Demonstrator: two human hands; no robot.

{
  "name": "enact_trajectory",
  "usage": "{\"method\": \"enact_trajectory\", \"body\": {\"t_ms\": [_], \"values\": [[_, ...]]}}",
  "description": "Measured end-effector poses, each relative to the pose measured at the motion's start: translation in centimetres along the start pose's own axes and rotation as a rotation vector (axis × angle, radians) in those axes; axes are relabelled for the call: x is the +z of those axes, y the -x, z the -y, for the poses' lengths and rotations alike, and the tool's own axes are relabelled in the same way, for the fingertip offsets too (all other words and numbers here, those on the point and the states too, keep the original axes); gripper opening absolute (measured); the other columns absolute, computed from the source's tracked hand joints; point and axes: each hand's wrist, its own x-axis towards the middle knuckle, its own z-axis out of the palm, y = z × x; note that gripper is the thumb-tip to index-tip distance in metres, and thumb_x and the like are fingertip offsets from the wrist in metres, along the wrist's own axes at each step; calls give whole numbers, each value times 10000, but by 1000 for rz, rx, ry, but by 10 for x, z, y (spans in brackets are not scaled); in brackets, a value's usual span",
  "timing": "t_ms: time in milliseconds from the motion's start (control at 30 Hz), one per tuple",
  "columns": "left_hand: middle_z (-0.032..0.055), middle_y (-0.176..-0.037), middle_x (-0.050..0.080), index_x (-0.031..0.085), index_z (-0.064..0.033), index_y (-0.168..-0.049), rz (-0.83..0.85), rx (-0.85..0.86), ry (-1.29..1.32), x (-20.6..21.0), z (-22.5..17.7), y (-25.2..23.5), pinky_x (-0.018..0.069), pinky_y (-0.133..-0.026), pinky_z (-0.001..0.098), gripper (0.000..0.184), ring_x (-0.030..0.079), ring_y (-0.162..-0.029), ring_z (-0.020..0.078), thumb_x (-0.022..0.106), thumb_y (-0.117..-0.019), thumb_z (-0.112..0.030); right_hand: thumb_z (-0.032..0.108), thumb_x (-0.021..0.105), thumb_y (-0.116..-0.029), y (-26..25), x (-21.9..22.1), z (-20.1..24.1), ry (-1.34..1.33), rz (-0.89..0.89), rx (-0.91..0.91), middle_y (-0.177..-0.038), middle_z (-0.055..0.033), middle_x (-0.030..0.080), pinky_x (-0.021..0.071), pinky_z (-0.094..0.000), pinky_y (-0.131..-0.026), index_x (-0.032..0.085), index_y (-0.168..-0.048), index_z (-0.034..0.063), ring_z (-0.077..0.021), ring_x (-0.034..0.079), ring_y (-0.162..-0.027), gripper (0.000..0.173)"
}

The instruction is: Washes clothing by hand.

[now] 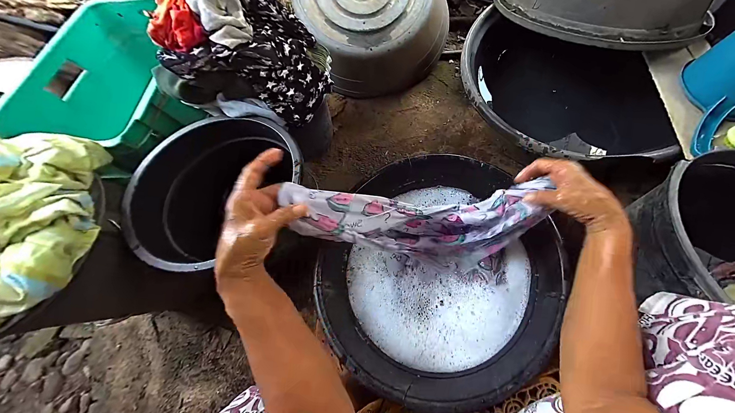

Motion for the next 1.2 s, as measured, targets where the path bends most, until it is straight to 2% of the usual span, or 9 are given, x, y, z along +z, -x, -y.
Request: {"method": "enact_trajectory", "body": {"t_ms": [200, 267, 367, 500, 633, 733, 900, 1033, 1200], "values": [[-78, -1277, 618, 385, -116, -1472, -542, 345, 79, 21, 18, -12, 525, -1013, 327, 419, 625, -1138, 66, 477, -1065, -157, 137, 439, -1054, 30, -21, -12, -551, -803, -277, -1066, 104, 662, 581, -261, -883, 461, -1397, 170, -18, 667, -941, 346], [8, -1464, 512, 207, -129, -1597, -369, 168, 22, 74, 73, -9, 487, -1074, 367, 726, 548, -1274, 103, 526, -1034, -459, 396, 188, -1115, 23, 22, -37, -713, -766, -111, -1242, 45, 652, 556, -322, -951, 449, -1468, 179, -66, 647, -1080, 490], [175, -1332, 609, 405, 40, -1478, -208, -173, 186, 204, 121, 1, 536, -1010, 366, 780, 623, -1170, 173, 792, -832, -166, 700, 68, -1014, -3, 113, -67, -1044, -508, 295, -1271, -110, 659, 550, -462, -946, 487, -1459, 98, -205, 639, -1128, 859], [253, -1080, 710, 694, 129, -1053, 44, -188, -271, 294, 72, 27, 518, -995, 490, 396, 686, -1067, 337, 712, -929, -246, 175, 194, -1135, -2, 164, -21, -692, -350, 572, -1439, -212, 537, 473, -257, -1031, 370, -1504, -79, -148, 564, -1251, 482], [262, -946, 735, 735, 100, -951, -58, -132, -614, 269, 65, 15, 533, -894, 579, 431, 719, -963, 410, 606, -978, -311, 62, 313, -1097, 0, 176, 0, -512, -253, 261, -1295, -357, 569, 505, -254, -957, 449, -1348, -226, -236, 619, -1151, 405], [252, -805, 678, 677, 118, -827, -286, -229, -537, 229, 83, -1, 501, -854, 537, 399, 679, -852, 370, 613, -987, -242, 204, 376, -1122, -21, 194, 28, -753, -318, 664, -1180, -177, 627, 487, -366, -924, 593, -1277, -49, -207, 594, -1041, 367], [190, -709, 699, 695, 59, -697, -233, 189, -503, 260, 62, 12, 567, -684, 506, 366, 715, -704, 326, 654, -917, -231, 240, 146, -1110, -26, 206, -21, -644, -293, 309, -1215, -274, 623, 475, -281, -996, 508, -1301, -179, -186, 600, -1114, 585], [217, -747, 676, 696, 65, -788, -154, -36, -544, 221, 62, -12, 515, -728, 599, 475, 679, -749, 384, 615, -984, -359, 284, 471, -1092, -31, 151, 28, -611, -195, 549, -1145, -140, 632, 490, -378, -926, 592, -1266, -20, -184, 595, -1022, 371], [197, -858, 609, 602, 74, -918, -76, -263, -469, 107, 104, -28, 480, -782, 531, 414, 597, -833, 312, 707, -933, -326, 112, 708, -902, -56, 83, 7, -459, -118, 157, -625, 71, 536, 484, -231, -572, 524, -720, 142, -25, 507, -556, 261]]}}
